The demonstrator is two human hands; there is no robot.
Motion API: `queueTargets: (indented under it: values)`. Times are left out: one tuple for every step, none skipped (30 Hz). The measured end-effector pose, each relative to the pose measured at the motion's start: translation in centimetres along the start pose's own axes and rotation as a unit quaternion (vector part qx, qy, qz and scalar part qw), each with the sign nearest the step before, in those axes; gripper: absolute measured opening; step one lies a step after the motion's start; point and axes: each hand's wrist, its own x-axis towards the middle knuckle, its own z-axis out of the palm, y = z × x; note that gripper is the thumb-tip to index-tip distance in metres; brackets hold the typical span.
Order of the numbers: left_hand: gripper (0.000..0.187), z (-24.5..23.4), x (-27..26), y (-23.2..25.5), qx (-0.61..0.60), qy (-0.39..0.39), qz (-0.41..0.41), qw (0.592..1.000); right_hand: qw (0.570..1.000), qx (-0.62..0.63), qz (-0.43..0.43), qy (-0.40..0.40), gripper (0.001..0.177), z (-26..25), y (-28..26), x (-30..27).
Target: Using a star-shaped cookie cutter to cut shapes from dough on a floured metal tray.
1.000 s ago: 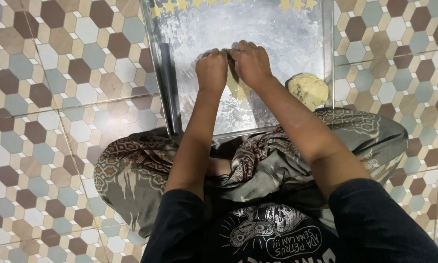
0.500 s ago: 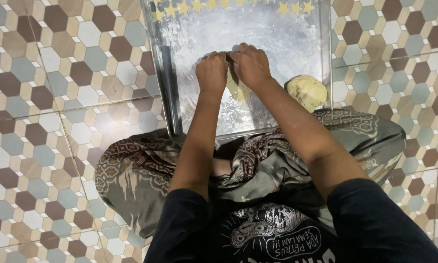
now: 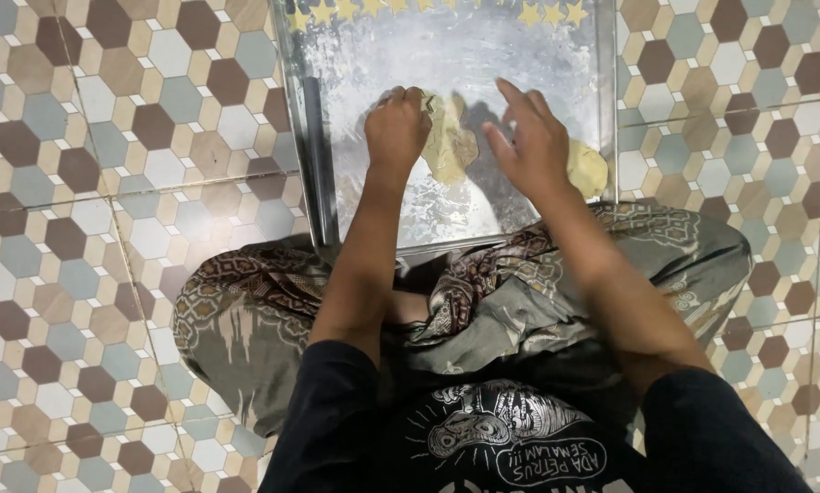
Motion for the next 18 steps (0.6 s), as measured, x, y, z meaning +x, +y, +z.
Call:
queueTargets:
  values:
    - [0.019,-0.9,0.2,0.2,0.000,0.001,0.003,1.000,1.000,-0.001,0.002,0.003,0.053,-1.0,-0.1,-1.3]
    - [0.022,-1.8,0.5,0.4,-0.032,0.004,-0.009,0.999,0.999,0.039,0.024,0.030,0.051,-1.9,-0.2,-2.5]
    - [0.024,-2.6,0.4,0.6,-0.064,0.005,-0.023,0.998,0.994,0.079,0.048,0.054,0.048,-2.8,-0.3,-4.0]
    - [0.024,-2.5,0.5,0.0,-0.064,0.003,-0.021,0.998,0.994,0.079,0.050,0.054,0.048,-2.8,0.0,-5.0]
    - [0.022,-2.4,0.6,-0.7,-0.066,0.034,-0.037,0.997,0.985,0.137,0.091,0.057,0.044,-2.7,0.3,-5.9]
    - [0.020,-2.3,0.8,-1.3,-0.068,0.064,-0.053,0.994,0.970,0.195,0.132,0.060,0.039,-2.6,0.5,-6.9]
    - [0.020,-4.5,0.3,-1.3,-0.069,0.064,-0.051,0.994,0.970,0.195,0.132,0.062,0.039,-2.4,0.9,-7.2]
    - [0.022,-6.7,-0.1,-1.3,-0.083,0.053,-0.068,0.993,0.975,0.175,0.123,0.052,0.037,-2.2,1.2,-7.5]
    - [0.025,-9.1,-0.6,-1.6,-0.096,0.043,-0.086,0.991,0.980,0.156,0.112,0.041,0.035,-1.9,1.4,-7.6]
    - [0.025,-9.1,-1.5,-2.0,-0.094,0.044,-0.085,0.991,0.980,0.158,0.111,0.043,0.035,-1.4,2.1,-7.3]
    - [0.025,-9.2,-2.5,-2.7,-0.052,-0.020,-0.082,0.995,0.980,0.171,0.093,0.052,0.031,-0.7,2.6,-7.0]
    - [0.026,-9.3,-3.5,-3.4,-0.010,-0.084,-0.079,0.993,0.978,0.183,0.076,0.061,0.027,0.0,3.0,-6.7]
    - [0.026,-9.4,-4.4,-3.4,-0.006,-0.083,-0.081,0.993,0.978,0.187,0.074,0.060,0.027,0.3,3.0,-6.2]
    - [0.028,-9.4,-5.3,-3.5,-0.003,-0.106,-0.088,0.991,0.978,0.188,0.077,0.035,0.026,0.6,3.0,-5.6]
    - [0.030,-9.3,-6.0,-3.6,-0.001,-0.127,-0.094,0.987,0.979,0.188,0.080,0.011,0.026,0.9,3.0,-4.9]
    - [0.030,-9.5,-6.0,-3.7,0.001,-0.124,-0.096,0.988,0.979,0.190,0.076,0.010,0.026,1.3,2.3,-4.2]
    - [0.027,-9.7,-6.1,-3.7,0.013,-0.126,-0.089,0.988,0.982,0.167,0.088,0.002,0.024,1.6,1.7,-3.6]
    - [0.025,-9.8,-6.2,-3.7,0.026,-0.127,-0.082,0.988,0.984,0.145,0.101,-0.006,0.023,1.9,1.1,-3.0]
